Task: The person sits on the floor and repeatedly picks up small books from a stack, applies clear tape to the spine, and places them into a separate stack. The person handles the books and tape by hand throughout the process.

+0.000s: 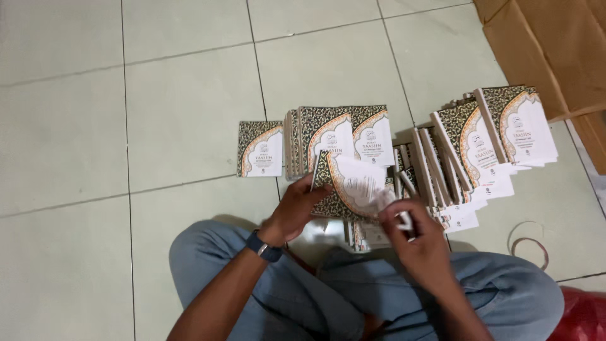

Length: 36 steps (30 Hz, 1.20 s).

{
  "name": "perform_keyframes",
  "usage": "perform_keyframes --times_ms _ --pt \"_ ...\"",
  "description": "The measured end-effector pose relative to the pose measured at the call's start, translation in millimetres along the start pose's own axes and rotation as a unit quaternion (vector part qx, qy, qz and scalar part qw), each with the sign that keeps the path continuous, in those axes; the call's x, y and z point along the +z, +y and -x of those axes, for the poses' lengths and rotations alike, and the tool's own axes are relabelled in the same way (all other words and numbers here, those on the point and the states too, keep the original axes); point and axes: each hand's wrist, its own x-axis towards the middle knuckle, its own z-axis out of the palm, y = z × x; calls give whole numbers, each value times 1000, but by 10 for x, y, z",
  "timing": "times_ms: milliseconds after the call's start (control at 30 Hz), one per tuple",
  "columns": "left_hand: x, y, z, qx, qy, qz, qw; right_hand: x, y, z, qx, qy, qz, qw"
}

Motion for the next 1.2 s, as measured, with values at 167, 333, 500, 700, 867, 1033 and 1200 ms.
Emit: perform_keyframes --times_ms 167,333,500,700,867,1033,1200 --pt "44 -181 -45 89 -56 8 994 247 -5 86 85 -180 36 979" --pt "150 -240 18 126 -73 43 988 329 -90 11 118 -176 11 977" --pt "140 -332 -8 153 -101 26 983 401 11 45 91 -171 75 978" --pt "128 -304 30 177 -115 -54 976 386 3 71 59 -161 107 979" --pt "197 -203 138 178 -114 -46 976 312 41 105 -40 -147 198 968" --pt "265 -189 148 151 -104 -18 983 421 224 30 -89 -116 196 970" --pt "82 -580 -86 78 -124 12 989 405 271 -4 -94 -123 168 973"
